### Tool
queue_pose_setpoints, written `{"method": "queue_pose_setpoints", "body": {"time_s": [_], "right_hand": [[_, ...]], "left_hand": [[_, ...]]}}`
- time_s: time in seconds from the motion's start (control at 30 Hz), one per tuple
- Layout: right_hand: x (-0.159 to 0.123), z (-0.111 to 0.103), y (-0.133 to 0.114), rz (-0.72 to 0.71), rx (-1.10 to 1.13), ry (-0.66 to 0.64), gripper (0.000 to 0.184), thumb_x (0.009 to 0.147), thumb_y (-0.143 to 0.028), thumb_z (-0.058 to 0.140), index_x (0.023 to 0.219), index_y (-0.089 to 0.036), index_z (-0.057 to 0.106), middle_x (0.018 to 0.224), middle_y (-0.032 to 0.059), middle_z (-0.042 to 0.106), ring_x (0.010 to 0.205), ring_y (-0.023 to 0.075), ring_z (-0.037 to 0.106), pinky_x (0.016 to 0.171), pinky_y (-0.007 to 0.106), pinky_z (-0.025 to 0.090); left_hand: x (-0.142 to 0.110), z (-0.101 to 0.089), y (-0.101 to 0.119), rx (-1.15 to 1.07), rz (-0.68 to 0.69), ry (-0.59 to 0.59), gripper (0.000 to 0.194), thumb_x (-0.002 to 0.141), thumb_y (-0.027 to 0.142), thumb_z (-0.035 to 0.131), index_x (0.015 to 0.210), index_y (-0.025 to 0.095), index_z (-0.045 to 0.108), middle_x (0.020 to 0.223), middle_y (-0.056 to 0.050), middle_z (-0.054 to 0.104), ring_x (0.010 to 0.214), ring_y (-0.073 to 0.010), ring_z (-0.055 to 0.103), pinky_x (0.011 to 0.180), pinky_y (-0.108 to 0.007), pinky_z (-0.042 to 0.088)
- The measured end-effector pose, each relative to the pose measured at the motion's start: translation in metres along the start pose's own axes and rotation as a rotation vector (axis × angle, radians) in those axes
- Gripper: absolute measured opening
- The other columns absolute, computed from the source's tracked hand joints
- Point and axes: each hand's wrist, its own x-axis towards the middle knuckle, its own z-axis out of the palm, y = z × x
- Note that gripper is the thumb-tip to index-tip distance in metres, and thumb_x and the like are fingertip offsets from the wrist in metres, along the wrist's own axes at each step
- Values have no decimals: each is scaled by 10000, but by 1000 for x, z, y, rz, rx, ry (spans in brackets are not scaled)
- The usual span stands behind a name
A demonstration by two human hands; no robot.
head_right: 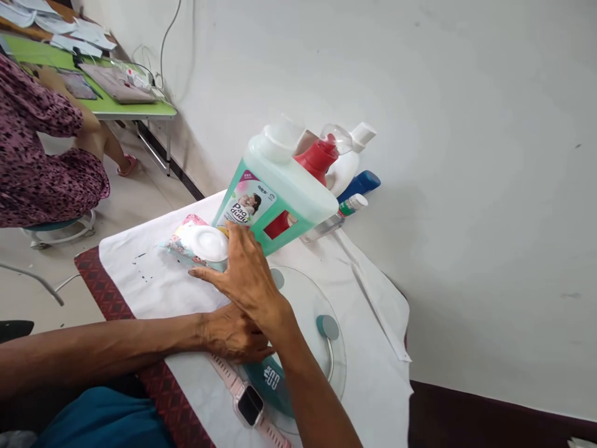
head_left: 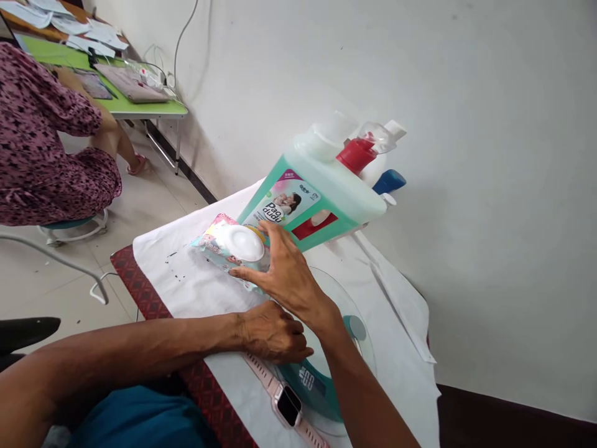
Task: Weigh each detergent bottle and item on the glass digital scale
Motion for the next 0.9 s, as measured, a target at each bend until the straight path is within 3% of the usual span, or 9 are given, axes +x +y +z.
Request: {"method": "queue_pose_setpoints", "body": {"time_s": [0.1,0.17,0.3,0.4,0.5,0.63,0.77,0.9], "right_hand": [[21,17,4,43,-104,-160,889,646,-541,985,1332,-188,543,1331,179,665,1299,389,625,1084,594,547],[29,27,7,38,-154,-201,847,630,-491,982,1292,-195,545,1268,164,678,1230,379,651,1025,565,566],[31,38,13,54,-180,-161,642,706,-437,899,1211,-219,568,1120,102,712,1042,334,694,878,486,575],[26,34,13,64,-138,-74,605,695,-426,906,1171,-225,592,1099,88,731,1018,335,699,858,472,569],[14,19,3,-14,-91,61,603,712,-450,896,1197,-230,613,1135,95,742,1037,330,705,877,477,583],[-18,-21,-22,-79,-105,262,643,777,-597,855,1269,-248,630,1192,89,740,1061,305,705,923,467,599],[-66,-62,-28,69,-220,410,708,731,-662,883,1274,-271,653,1159,72,733,1018,297,701,898,452,592],[-116,-80,2,277,-324,545,736,681,-723,879,1234,-281,679,1117,76,733,998,324,684,898,487,556]], "left_hand": [[-2,-2,4,-70,67,82,367,1032,300,607,695,193,706,618,-6,624,540,-147,608,494,-293,428],[-2,-4,7,-78,89,100,323,1013,274,622,712,198,711,626,3,630,523,-143,601,457,-306,391],[0,-8,10,-105,84,76,277,1011,319,636,779,208,740,647,0,646,520,-141,594,441,-312,373],[-1,-9,7,-87,90,65,293,1017,328,627,773,205,736,635,-6,638,506,-142,578,434,-310,356],[-2,-12,4,-57,98,120,341,1025,315,605,724,201,717,616,-5,614,489,-142,549,450,-318,380],[-4,-17,1,-40,123,163,433,1056,318,558,657,195,673,569,-1,567,488,-142,540,477,-315,379],[-4,-25,-2,-29,94,179,483,1093,301,504,639,193,626,585,3,587,494,-126,540,486,-307,359],[0,-37,-9,-16,29,232,519,1124,310,451,643,186,601,604,5,608,510,-113,542,495,-291,357]]}}
